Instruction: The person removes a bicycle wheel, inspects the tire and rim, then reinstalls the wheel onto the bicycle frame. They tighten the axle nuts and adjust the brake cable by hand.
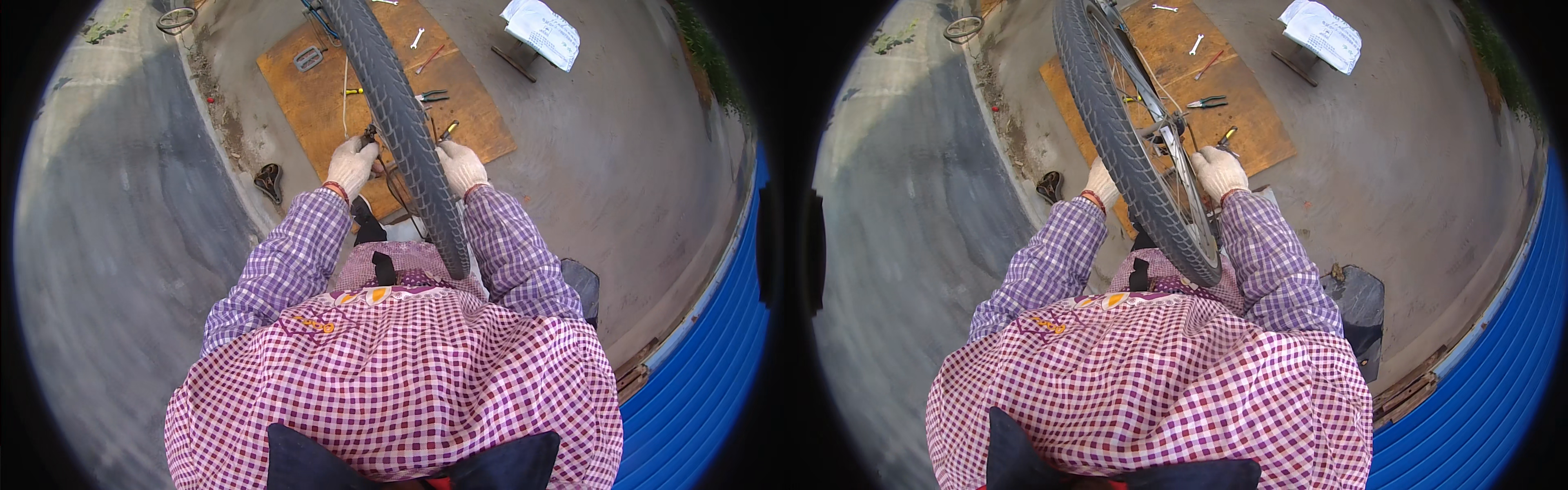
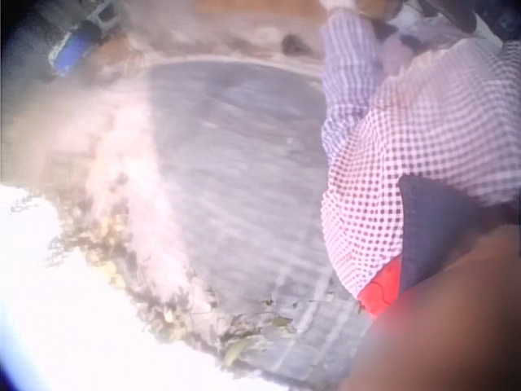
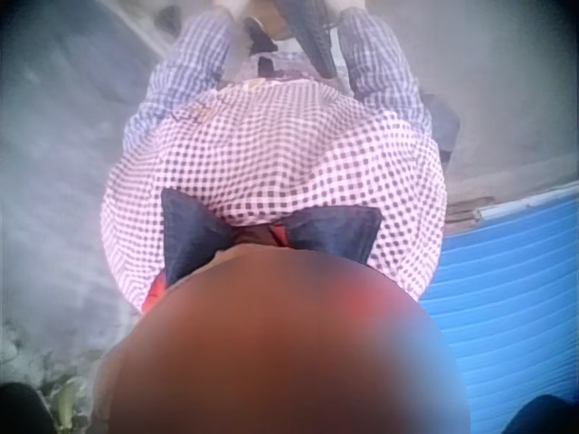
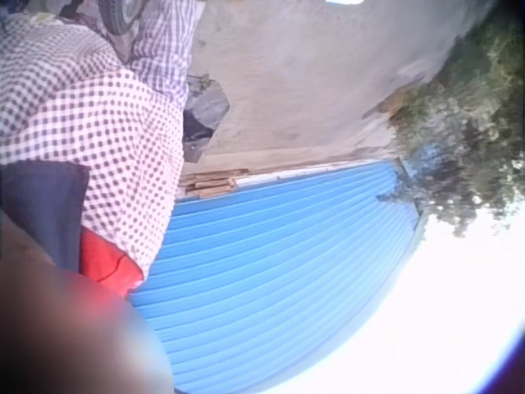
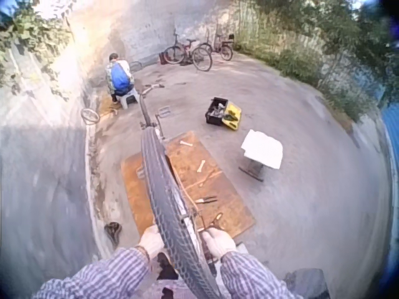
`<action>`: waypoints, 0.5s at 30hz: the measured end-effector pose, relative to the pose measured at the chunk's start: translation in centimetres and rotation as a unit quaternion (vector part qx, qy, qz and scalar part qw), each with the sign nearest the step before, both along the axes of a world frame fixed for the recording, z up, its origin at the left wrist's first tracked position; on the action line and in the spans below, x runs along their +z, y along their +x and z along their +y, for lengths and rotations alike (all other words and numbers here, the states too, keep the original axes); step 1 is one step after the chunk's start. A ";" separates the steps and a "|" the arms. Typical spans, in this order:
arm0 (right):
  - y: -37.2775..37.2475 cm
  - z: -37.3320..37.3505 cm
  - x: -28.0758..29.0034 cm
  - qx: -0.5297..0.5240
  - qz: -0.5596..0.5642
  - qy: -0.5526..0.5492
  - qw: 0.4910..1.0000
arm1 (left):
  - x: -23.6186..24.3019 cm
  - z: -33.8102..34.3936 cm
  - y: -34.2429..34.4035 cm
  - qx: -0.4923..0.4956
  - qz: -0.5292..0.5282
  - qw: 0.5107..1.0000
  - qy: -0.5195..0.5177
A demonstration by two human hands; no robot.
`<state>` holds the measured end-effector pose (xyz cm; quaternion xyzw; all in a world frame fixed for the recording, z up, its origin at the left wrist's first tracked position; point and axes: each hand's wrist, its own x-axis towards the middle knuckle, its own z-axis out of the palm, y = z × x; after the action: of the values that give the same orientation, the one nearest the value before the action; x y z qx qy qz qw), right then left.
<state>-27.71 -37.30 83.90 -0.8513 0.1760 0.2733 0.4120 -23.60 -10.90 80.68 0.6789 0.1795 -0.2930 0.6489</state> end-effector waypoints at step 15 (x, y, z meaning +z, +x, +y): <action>0.3 -3.6 0.5 0.068 -0.013 -0.012 0.998 | 2.6 -3.3 0.4 0.006 0.087 0.996 0.002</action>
<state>-27.44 -40.87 84.41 -0.8695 0.1158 0.2877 0.3845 -23.16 -14.20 83.28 0.6507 0.2403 -0.3466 0.6315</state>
